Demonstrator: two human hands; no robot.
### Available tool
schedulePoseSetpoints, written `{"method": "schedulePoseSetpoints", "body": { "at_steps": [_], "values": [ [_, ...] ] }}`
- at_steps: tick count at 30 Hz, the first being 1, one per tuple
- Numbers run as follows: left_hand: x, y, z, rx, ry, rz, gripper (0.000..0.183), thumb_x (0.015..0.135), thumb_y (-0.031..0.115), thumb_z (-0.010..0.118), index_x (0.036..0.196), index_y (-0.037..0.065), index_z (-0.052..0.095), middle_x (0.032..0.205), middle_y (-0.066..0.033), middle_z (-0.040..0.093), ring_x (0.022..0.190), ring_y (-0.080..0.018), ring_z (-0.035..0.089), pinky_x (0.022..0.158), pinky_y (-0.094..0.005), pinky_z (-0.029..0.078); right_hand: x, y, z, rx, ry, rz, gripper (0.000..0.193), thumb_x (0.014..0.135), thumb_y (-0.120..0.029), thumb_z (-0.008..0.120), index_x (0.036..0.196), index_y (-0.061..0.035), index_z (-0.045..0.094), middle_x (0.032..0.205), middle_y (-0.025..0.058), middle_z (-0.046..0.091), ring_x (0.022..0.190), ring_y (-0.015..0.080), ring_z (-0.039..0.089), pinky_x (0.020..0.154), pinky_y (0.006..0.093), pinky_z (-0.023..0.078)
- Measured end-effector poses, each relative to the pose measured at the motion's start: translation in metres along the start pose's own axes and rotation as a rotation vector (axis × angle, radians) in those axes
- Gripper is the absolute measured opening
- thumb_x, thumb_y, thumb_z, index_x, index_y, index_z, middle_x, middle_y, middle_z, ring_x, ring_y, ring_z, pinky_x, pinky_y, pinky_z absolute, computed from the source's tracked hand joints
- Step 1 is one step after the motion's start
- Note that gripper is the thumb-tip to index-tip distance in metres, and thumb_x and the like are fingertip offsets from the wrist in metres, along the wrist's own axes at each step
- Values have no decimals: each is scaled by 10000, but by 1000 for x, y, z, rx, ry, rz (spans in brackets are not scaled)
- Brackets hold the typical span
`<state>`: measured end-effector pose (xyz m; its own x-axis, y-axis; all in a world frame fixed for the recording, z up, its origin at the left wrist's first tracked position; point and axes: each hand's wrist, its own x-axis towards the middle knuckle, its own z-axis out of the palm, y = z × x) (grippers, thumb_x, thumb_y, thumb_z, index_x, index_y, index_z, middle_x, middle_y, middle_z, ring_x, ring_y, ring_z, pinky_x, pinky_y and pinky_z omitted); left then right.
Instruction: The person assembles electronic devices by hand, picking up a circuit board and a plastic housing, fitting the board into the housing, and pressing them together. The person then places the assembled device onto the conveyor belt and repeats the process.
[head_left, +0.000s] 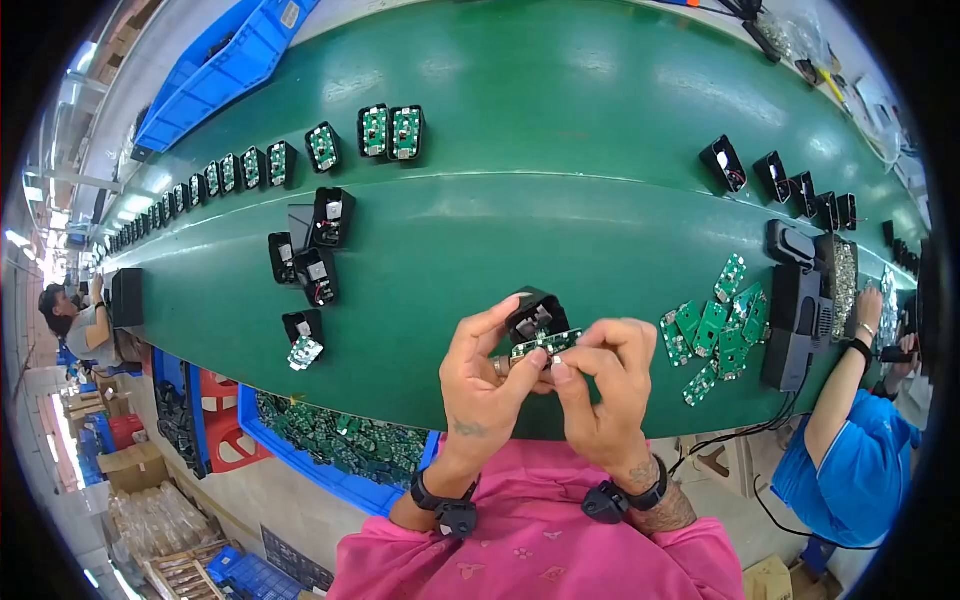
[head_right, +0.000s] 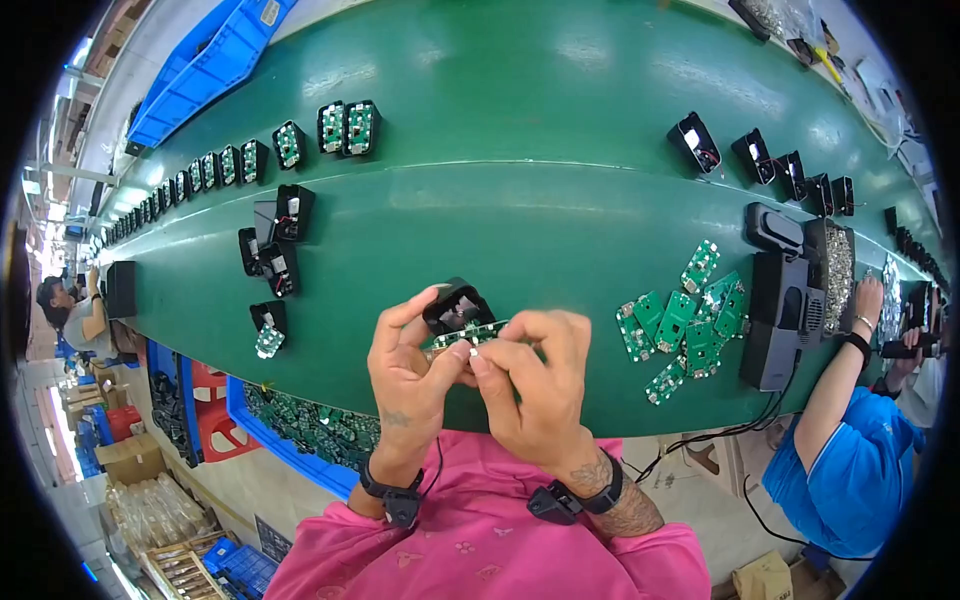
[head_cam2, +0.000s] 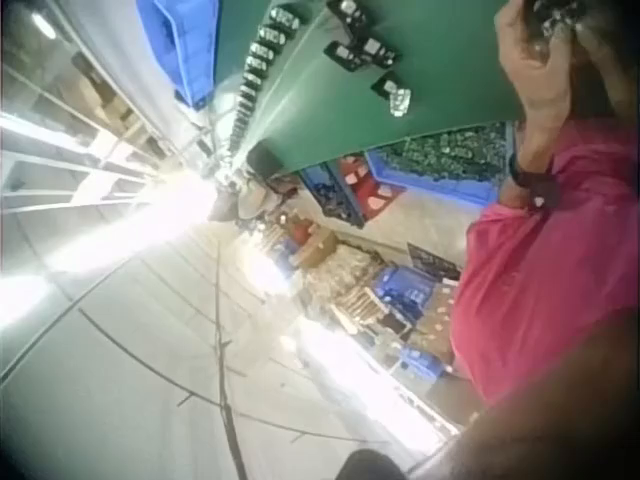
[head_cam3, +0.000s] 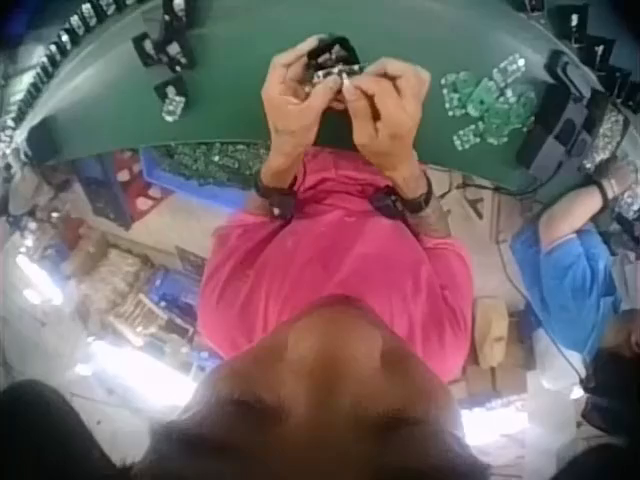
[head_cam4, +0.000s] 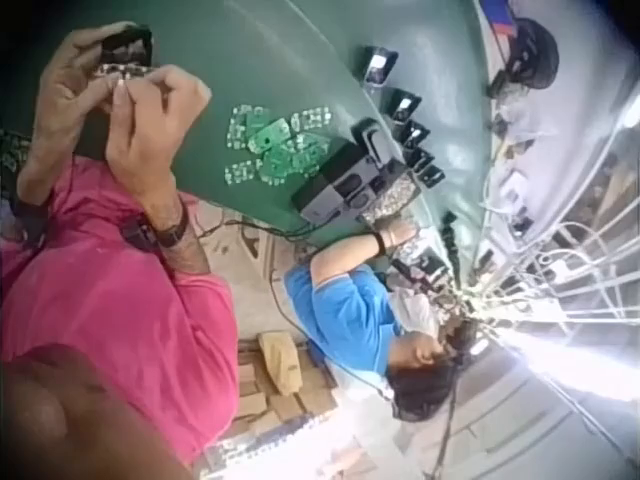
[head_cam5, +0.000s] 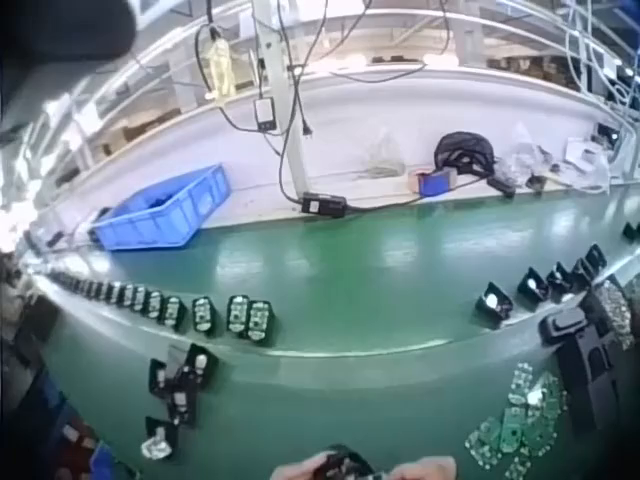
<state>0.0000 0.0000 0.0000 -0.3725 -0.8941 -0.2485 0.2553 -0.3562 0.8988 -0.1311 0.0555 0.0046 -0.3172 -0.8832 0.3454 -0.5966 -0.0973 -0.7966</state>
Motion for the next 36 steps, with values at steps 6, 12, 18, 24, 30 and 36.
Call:
{"method": "schedulePoseSetpoints", "body": {
  "at_steps": [6, 12, 18, 24, 30, 36],
  "values": [
    [6, 1, -10, 275, -43, 409, 523, 859, -160, 616, 1337, -35, 445, 1346, -250, 519, 977, -254, 692, 725, -310, 655, 17, -5, 0, 19, 31, -217, 97, 795, 39, 689, 834, -21, 624, 737, 84, 610, 613, 247, 574, 550, 351, 452],
    [4, 7, -7, 322, -98, 571, 507, 836, -130, 660, 1312, 11, 553, 1346, -270, 556, 980, -239, 711, 736, -292, 635, 24, -9, -19, -34, -92, -245, 144, 729, 68, 680, 822, -18, 613, 711, 93, 595, 595, 262, 578, 529, 360, 448],
    [8, 18, -7, 468, -169, 574, 519, 801, -127, 688, 1282, 48, 602, 1334, -265, 574, 963, -217, 715, 692, -269, 627, 28, -10, -26, -18, -159, -226, 140, 724, 50, 688, 822, -16, 614, 698, 102, 578, 593, 275, 577, 531, 368, 449],
    [8, 18, -7, 554, -173, 652, 540, 749, -123, 702, 1250, 66, 629, 1267, -248, 625, 878, -217, 735, 651, -265, 627, 28, -10, -30, 126, -242, -67, 93, 760, 22, 691, 773, -11, 605, 654, 83, 567, 558, 226, 576, 505, 354, 436],
    [8, 12, -7, 674, -174, 722, 529, 772, -157, 674, 1264, 13, 577, 1233, -246, 620, 878, -193, 723, 643, -246, 615, 27, -8, -23, 77, -229, -80, 87, 782, 12, 684, 771, -4, 600, 660, 91, 572, 560, 248, 590, 509, 366, 449],
    [14, -4, -9, 383, -50, 341, 511, 831, -120, 667, 1311, -23, 521, 1258, -211, 594, 867, -230, 720, 691, -277, 640, 18, 4, -5, -10, -141, -107, 83, 837, -30, 692, 880, -8, 624, 721, 118, 604, 629, 288, 624, 560, 380, 480]
  ]
}}
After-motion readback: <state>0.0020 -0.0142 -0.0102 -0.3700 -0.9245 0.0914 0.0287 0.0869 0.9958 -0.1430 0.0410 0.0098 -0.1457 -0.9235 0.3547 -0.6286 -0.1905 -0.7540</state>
